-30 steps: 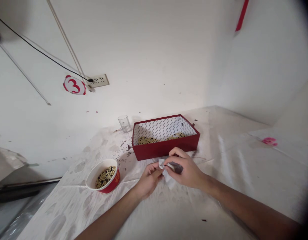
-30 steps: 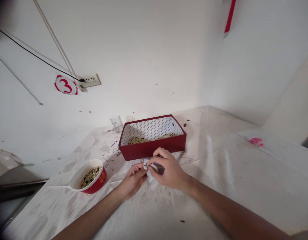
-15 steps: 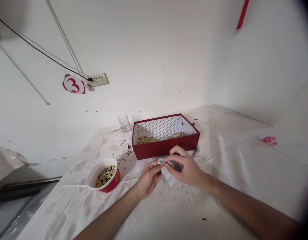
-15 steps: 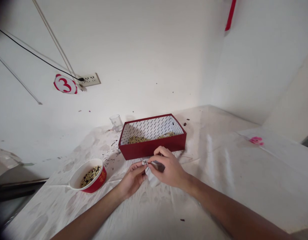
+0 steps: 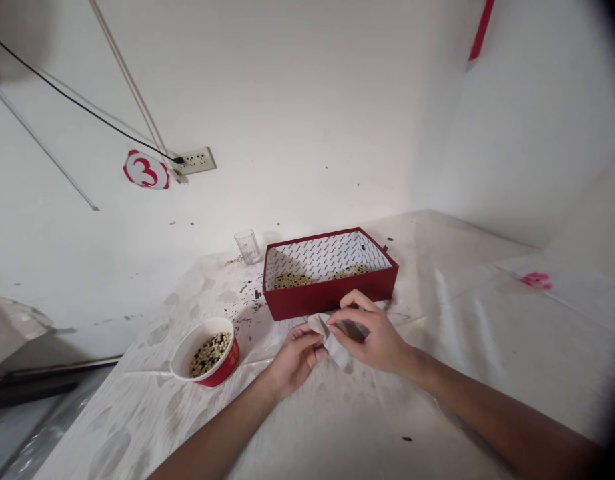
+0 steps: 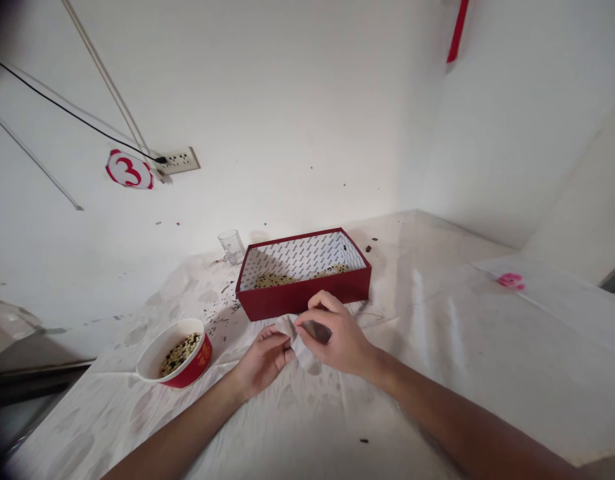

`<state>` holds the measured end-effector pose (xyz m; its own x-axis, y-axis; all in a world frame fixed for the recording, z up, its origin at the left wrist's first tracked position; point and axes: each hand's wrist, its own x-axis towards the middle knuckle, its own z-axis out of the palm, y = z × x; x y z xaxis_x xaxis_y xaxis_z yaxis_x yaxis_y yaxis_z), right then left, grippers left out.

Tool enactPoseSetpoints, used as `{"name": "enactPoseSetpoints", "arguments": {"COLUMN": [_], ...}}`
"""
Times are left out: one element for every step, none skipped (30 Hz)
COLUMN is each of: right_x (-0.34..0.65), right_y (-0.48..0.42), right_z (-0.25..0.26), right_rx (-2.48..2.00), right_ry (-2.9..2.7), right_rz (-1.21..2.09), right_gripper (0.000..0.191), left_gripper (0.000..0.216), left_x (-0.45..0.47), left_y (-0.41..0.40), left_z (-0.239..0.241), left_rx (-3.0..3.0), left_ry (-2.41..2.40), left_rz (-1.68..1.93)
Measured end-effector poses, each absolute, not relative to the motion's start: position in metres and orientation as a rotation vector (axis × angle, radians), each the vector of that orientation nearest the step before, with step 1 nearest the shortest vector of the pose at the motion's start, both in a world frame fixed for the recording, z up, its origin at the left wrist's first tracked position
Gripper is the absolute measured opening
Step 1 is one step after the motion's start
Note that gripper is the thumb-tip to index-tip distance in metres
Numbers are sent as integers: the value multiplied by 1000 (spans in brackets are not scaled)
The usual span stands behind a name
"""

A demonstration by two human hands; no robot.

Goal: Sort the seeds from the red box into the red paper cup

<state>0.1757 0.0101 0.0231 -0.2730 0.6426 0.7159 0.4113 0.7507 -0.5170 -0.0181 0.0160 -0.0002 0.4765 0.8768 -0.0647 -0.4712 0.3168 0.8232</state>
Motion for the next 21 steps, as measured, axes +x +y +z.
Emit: {"name": "enactPoseSetpoints", "arguments": {"right_x": [176, 176, 176, 176, 176, 177, 177, 177, 178, 178, 178, 178, 177, 177, 177, 177, 177, 177, 177, 177, 177], "right_y": [10, 10, 10, 10, 10, 11, 11, 11, 11, 11, 11, 11, 11, 11, 11, 11, 11, 11, 11, 11, 11], "right_z": [23, 23, 23, 24, 24, 24, 25, 25, 25, 25, 24, 24, 24, 24, 24, 24, 24, 24, 24, 24, 24], "right_rx": [-808, -811, -814, -817, -818, -817, -816, -815, -813, -811, -809, -806, -804, -802, -798, -794, -788, -782, -775, -767, -761], "right_ry": [-1908, -1907, -1906, -1906, -1905, -1904, -1902, -1901, -1899, -1896, -1894, -1894, -1894, -1897, -1901, -1906, -1910, -1912, -1913, -1914, -1916], "right_rz": [278, 277, 277, 279, 283, 286, 290, 294, 297, 298, 298, 298, 297, 296, 296, 297, 299, 300, 303, 305, 309], "right_gripper": [12, 12, 12, 12, 12, 12, 12, 12, 12, 12, 12, 12, 12, 11, 11, 12, 12, 12, 11, 11, 11], "left_gripper": [10, 10, 11, 11, 11, 12, 14, 17, 21, 23, 24, 24, 22, 20, 17, 16, 16, 17, 19, 20, 21], "left_x": [-18, -19, -19, -19, -19, -19, -19, -19, -19, -19, -19, -19, -19, -19, -19, -20, -19, -19, -19, -19, -19], "left_y": [16, 16, 17, 17, 18, 18, 18, 18, 19, 18, 18, 18, 18, 17, 17, 17, 16, 16, 16, 16, 15], "left_z": [-1, -1, -1, -2, -2, -2, -2, -2, -2, -2, -2, -2, -3, -3, -2, -2, -2, -1, 0, 0, 1], "left_rx": [829, 815, 797, 777, 762, 752, 751, 756, 769, 787, 808, 827, 846, 862, 876, 889, 900, 912, 922, 930, 936], "left_ry": [563, 555, 549, 545, 544, 544, 544, 545, 548, 553, 559, 566, 574, 580, 583, 586, 589, 592, 595, 599, 603], "left_rz": [948, 944, 944, 947, 953, 962, 970, 976, 978, 977, 976, 972, 969, 965, 957, 945, 931, 917, 905, 895, 889]}}
